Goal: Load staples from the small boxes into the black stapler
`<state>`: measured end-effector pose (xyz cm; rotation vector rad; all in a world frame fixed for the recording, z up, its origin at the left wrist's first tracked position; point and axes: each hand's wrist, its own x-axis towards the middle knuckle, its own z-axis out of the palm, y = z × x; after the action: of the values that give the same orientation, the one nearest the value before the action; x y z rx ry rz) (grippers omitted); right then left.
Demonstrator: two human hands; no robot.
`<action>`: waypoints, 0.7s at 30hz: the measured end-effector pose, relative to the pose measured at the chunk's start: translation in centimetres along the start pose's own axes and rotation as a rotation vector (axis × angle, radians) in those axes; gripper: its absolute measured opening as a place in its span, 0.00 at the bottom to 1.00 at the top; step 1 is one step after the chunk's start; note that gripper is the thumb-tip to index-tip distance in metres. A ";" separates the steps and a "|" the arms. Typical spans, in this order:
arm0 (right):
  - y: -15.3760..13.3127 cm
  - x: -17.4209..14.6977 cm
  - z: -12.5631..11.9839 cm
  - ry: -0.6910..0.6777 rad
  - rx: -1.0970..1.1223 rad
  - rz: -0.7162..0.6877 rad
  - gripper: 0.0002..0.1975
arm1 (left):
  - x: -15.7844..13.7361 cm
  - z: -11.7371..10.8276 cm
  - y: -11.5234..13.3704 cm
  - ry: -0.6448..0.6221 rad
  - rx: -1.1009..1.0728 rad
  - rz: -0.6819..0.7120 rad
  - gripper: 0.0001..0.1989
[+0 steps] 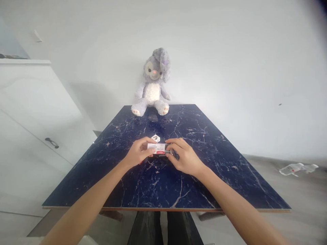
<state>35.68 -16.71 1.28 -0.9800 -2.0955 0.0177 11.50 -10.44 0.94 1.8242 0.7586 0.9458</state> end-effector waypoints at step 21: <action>1.7 0.2 -0.2 0.358 0.536 0.577 0.15 | 0.6 -0.8 0.3 0.026 -0.029 -0.039 0.18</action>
<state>36.82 -15.46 0.94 -1.1109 -1.3234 0.6175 11.14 -9.69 1.67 1.7685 0.7898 0.9527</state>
